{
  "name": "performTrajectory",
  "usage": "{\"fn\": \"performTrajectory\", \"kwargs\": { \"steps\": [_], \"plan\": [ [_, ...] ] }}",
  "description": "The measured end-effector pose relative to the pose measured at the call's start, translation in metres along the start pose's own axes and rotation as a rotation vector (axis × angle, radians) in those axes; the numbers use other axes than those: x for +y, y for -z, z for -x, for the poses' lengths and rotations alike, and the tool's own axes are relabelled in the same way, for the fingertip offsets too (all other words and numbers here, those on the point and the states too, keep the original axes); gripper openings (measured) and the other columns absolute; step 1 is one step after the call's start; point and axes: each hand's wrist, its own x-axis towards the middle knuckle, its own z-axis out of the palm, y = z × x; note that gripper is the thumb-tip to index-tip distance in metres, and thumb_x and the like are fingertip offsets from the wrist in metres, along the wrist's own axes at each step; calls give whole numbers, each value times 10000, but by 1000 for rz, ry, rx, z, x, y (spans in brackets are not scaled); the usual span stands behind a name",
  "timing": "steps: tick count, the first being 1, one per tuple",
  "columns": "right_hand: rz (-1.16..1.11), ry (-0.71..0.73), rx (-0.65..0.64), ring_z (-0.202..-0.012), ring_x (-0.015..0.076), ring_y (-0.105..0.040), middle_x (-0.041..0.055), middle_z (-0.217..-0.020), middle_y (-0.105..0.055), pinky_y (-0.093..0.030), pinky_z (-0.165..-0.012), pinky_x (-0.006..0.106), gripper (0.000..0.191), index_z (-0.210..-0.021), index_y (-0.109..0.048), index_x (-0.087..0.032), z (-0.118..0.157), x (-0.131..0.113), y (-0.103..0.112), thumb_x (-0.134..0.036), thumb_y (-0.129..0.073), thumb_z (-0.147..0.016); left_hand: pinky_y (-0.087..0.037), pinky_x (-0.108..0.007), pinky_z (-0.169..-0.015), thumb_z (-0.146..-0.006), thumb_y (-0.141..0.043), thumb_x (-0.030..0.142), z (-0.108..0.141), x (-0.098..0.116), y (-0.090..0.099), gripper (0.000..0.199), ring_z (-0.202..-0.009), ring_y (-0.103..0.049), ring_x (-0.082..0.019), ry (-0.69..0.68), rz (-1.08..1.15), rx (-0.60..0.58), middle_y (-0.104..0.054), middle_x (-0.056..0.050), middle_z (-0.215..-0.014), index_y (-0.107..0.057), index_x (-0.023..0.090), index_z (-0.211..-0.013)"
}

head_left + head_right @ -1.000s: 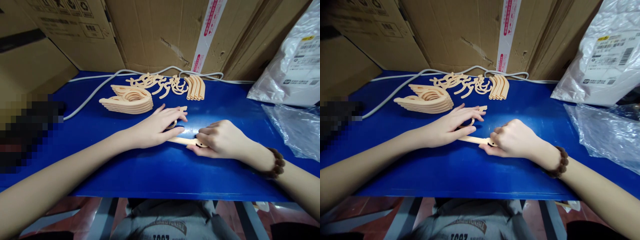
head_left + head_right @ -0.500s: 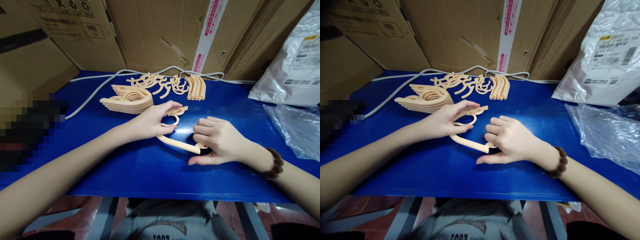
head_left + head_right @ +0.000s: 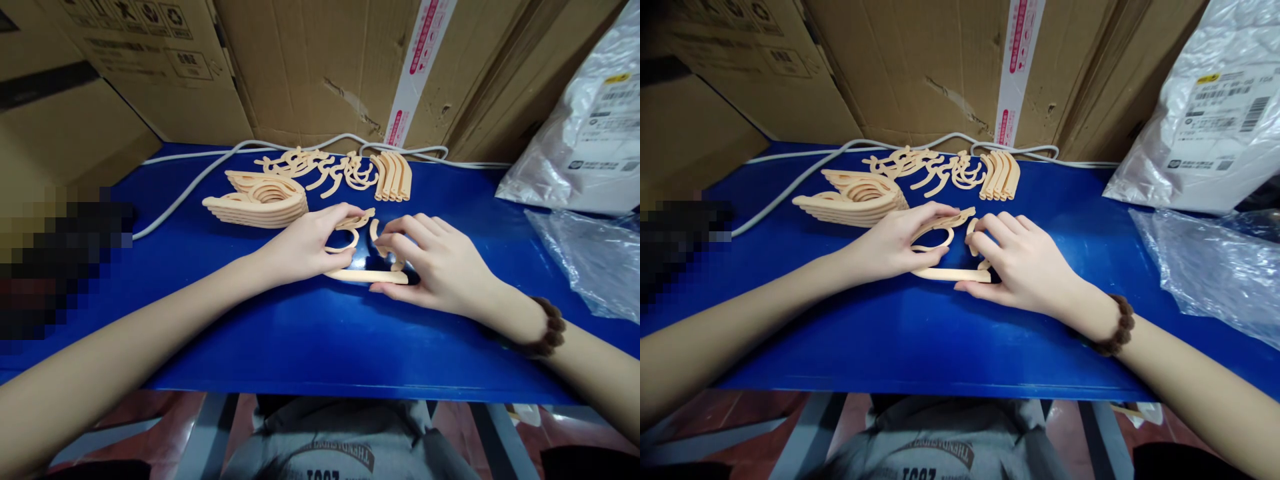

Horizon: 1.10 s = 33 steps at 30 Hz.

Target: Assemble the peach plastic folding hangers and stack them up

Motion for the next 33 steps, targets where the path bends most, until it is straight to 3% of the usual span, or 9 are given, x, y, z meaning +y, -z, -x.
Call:
{"fn": "performTrajectory", "kwargs": {
  "steps": [4, 10, 15, 20, 27, 33],
  "plan": [
    [-13, -80, -5, -883, 257, -554, 140, -1069, -634, -406, -764, 365, 606, -1119, -596, -129, 0, 2, -1, -675, -520, -868, -485, -326, -1025, -822, -583, 189, 1, -2, -1, 470, -1221, -578, -224, 3, 4, 12, -596, -82, -1322, -508, 162, -1285],
    [-123, -23, -40, -842, 224, -555, 98, -973, -659, -383, -730, 345, 493, -1075, -628, -136, 0, 0, -2, -590, -524, -914, -462, -322, -1053, -872, -571, 232, 1, -4, -1, 432, -1234, -571, -217, -13, -8, 21, -586, -90, -1342, -504, 159, -1292],
    [-306, -20, -73, -844, 218, -543, 87, -962, -642, -393, -765, 353, 485, -1153, -609, -130, 0, -3, -5, -551, -540, -921, -446, -347, -1076, -900, -546, 242, 1, -1, -1, 406, -1261, -554, -218, 3, -24, 2, -574, -99, -1366, -505, 156, -1294],
    [-443, -38, -106, -912, 232, -552, 89, -1017, -630, -416, -826, 371, 458, -1194, -596, -156, 0, -5, -8, -517, -570, -914, -468, -349, -1055, -890, -550, 229, 1, 2, -4, 400, -1251, -563, -219, 41, -7, 12, -569, -104, -1373, -515, 155, -1281],
    [-545, 45, -168, -1003, 213, -534, 96, -1138, -603, -433, -888, 361, 290, -1222, -576, -165, 3, -11, -8, -264, -533, -953, -460, -300, -1054, -868, -564, 206, 2, 2, -7, 445, -1245, -567, -195, 29, -25, 27, -582, -96, -1359, -509, 136, -1304],
    [-528, 9, -133, -1034, 226, -547, 104, -1165, -602, -456, -904, 388, 269, -1194, -594, -189, 4, -8, -12, -285, -556, -946, -452, -328, -1068, -862, -576, 247, 1, 2, -5, 458, -1256, -560, -218, 43, -22, -18, -572, -93, -1372, -517, 155, -1307]
  ]
}}
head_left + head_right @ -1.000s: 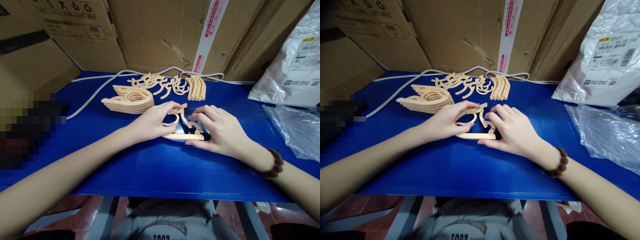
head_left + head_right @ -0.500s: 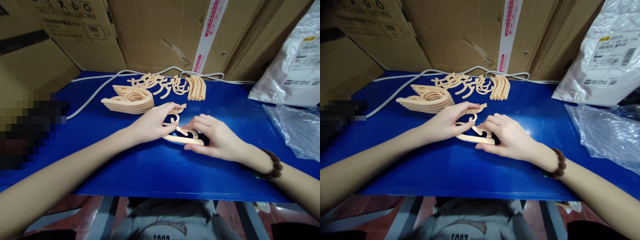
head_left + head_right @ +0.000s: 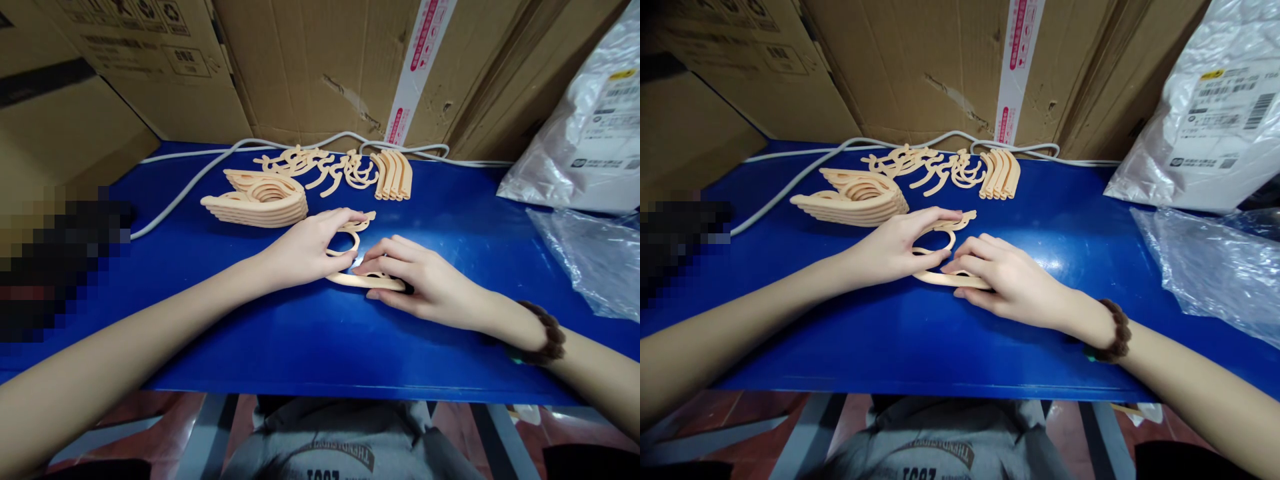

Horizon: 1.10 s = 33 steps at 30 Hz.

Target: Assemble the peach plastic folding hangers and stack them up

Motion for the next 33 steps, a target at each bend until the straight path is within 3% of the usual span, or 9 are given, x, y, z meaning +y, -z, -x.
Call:
{"fn": "performTrajectory", "kwargs": {
  "steps": [8, 13, 20, 30, 33],
  "plan": [
    [9, -60, 46, -1053, 230, -547, 103, -1162, -595, -446, -912, 408, 254, -1188, -644, -226, -2, 3, 1, -276, -533, -966, -587, -290, -835, -866, -590, 297, 0, 1, 4, 517, -1260, -539, -238, 85, 57, -66, -567, -92, -1368, -503, 174, -1360],
    [22, -117, 104, -1021, 223, -585, 80, -1091, -658, -428, -923, 412, 193, -1107, -655, -205, -4, 4, 2, -283, -588, -943, -501, -360, -1008, -856, -598, 265, -2, 3, 7, 503, -1231, -562, -239, 61, -4, -81, -592, -82, -1351, -529, 165, -1344],
    [64, -120, 171, -998, 217, -571, 96, -1104, -636, -450, -897, 385, 202, -1099, -686, -179, -5, 9, -1, -249, -573, -947, -427, -336, -1069, -862, -579, 223, -2, -1, 7, 460, -1239, -568, -213, -2, 73, -99, -605, -53, -1344, -538, 187, -1319],
    [186, -139, 114, -1017, 245, -553, 98, -1134, -617, -430, -894, 426, 228, -1133, -668, -202, -5, 13, 3, -257, -515, -973, -460, -313, -1004, -905, -402, 112, -3, -3, 11, 397, -1148, -614, -184, -21, 25, -64, -663, -41, -1258, -609, 167, -1239],
    [279, -145, 118, -1024, 256, -538, 104, -1167, -595, -419, -879, 430, 261, -1177, -647, -211, -3, 16, 6, -223, -475, -981, -474, -346, -959, -923, -397, 102, -3, -11, 13, 374, -1107, -609, -207, -85, -132, -29, -667, -68, -1228, -634, 157, -1206]
  ]
}}
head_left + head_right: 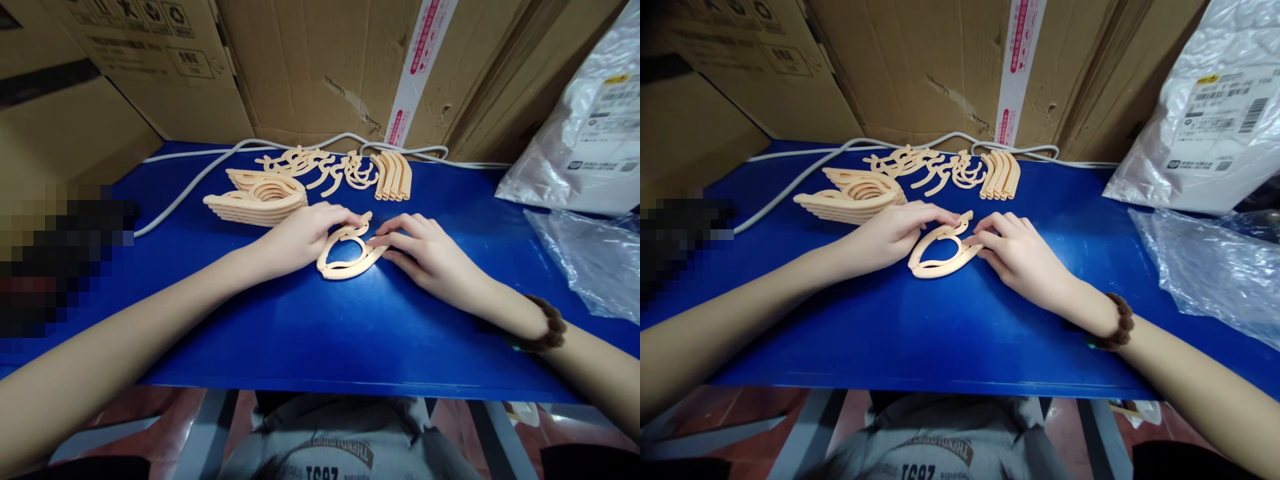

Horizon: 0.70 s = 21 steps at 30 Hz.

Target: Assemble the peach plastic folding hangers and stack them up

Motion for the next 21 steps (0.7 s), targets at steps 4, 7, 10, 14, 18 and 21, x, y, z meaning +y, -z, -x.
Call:
{"fn": "performTrajectory", "kwargs": {
  "steps": [4, 7, 10, 14, 18, 21],
  "plan": [
    [83, -6, 53, -1006, 261, -531, 120, -1157, -591, -409, -836, 405, 280, -1186, -632, -177, 0, 0, 2, -183, -462, -964, -460, -417, -945, -931, -417, 68, 2, -6, 2, 429, -1172, -534, -255, -107, -361, -45, -595, -76, -1322, -609, 232, -1278],
    [125, -27, 79, -884, 238, -554, 100, -1009, -633, -392, -762, 375, 242, -1116, -642, -154, 0, -6, 3, -223, -461, -970, -467, -435, -932, -955, -443, 106, 2, -3, 3, 401, -1204, -512, -278, -115, -487, -66, -567, -98, -1346, -606, 252, -1291],
    [115, -24, 59, -827, 211, -582, 65, -927, -660, -377, -769, 364, 227, -1078, -636, -159, 1, -12, 3, -268, -460, -984, -464, -464, -951, -969, -465, 163, 3, 1, 4, 349, -1249, -487, -307, -117, -544, -73, -547, -131, -1355, -620, 228, -1275],
    [177, -44, 22, -858, 237, -580, 87, -943, -650, -380, -788, 376, 375, -1158, -620, -145, 1, -17, 3, -432, -447, -991, -450, -485, -991, -970, -448, 182, 4, 6, 4, 350, -1293, -459, -313, -143, -541, -68, -523, -134, -1383, -604, 218, -1281],
    [211, -47, 41, -931, 293, -583, 140, -1042, -649, -401, -846, 432, 636, -1294, -554, -108, 2, -16, 4, -620, -452, -930, -383, -481, -1089, -924, -474, 198, 5, 10, 4, 326, -1364, -388, -320, -160, -455, -90, -480, -158, -1427, -600, 133, -1217],
    [198, -14, 22, -1051, 333, -571, 177, -1165, -627, -376, -956, 505, 749, -1374, -493, -107, 3, -15, 4, -673, -488, -884, -334, -458, -1139, -861, -565, 258, 6, 13, 3, 427, -1392, -355, -321, -116, -364, -92, -442, -177, -1462, -537, 89, -1252]
  ]
}}
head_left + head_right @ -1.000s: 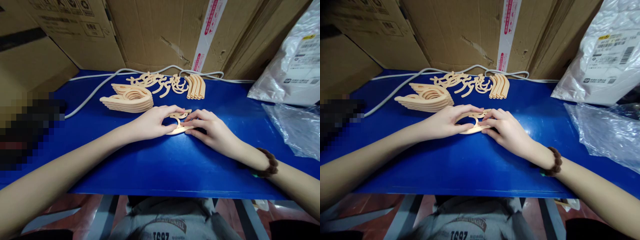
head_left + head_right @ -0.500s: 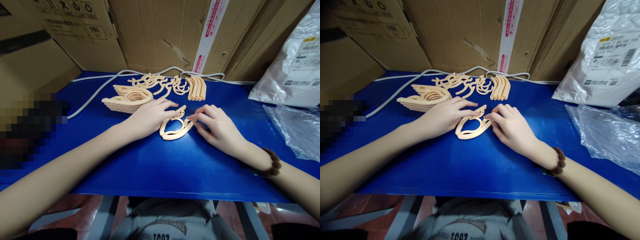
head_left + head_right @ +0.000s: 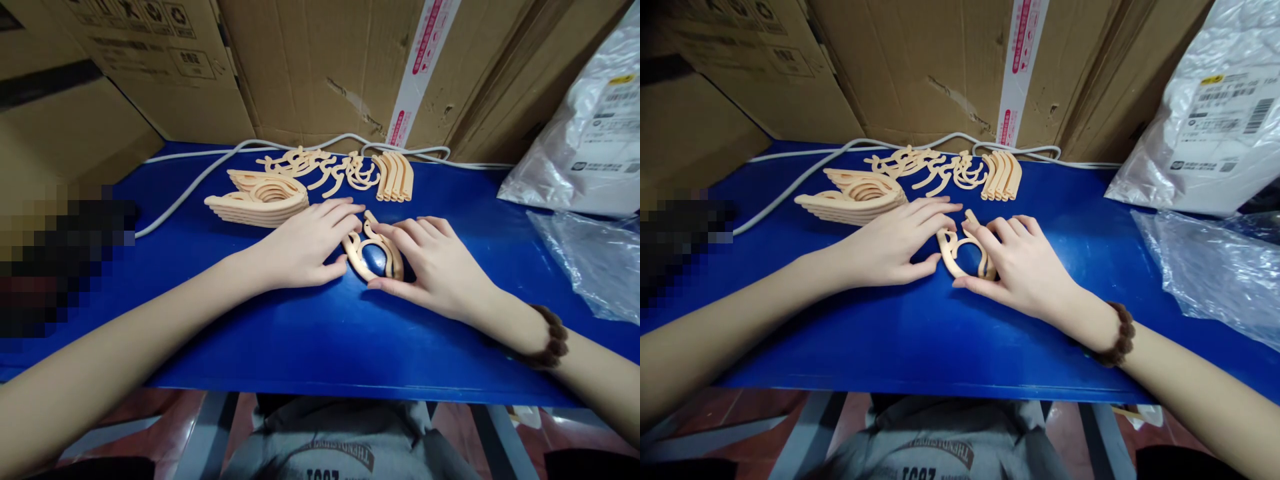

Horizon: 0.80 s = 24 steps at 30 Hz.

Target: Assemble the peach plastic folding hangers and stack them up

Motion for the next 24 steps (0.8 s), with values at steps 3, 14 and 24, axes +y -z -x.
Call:
{"fn": "performTrajectory", "kwargs": {
  "steps": [3, 14, 24],
  "plan": [
    [-107, 74, -65, -1250, 318, -493, 167, -1379, -530, -273, -1095, 540, 659, -1471, -375, -163, 1, 2, -2, -492, -531, -922, -339, -440, -1135, -853, -611, 390, 0, 2, -2, 595, -1384, -376, -310, 55, 89, 0, -441, -175, -1467, -455, 89, -1341],
    [-390, -272, 143, -967, 253, -617, 101, -1090, -665, -469, -814, 372, 396, -1205, -587, -181, -4, 12, 2, -469, -536, -937, -476, -375, -962, -820, -679, 405, -1, 5, 4, 587, -1143, -558, -269, 49, 149, 48, -578, -123, -1231, -468, 132, -1295],
    [-1142, -583, -69, -555, 111, -312, -20, -622, -431, -196, -504, 276, 315, -827, -676, -175, -9, 15, 12, -483, -631, -869, -429, -412, -1062, -884, -645, 424, 0, 2, 6, 662, -1298, -468, -291, -23, 38, 150, -493, -164, -1389, -378, 129, -1413]
  ]
}}
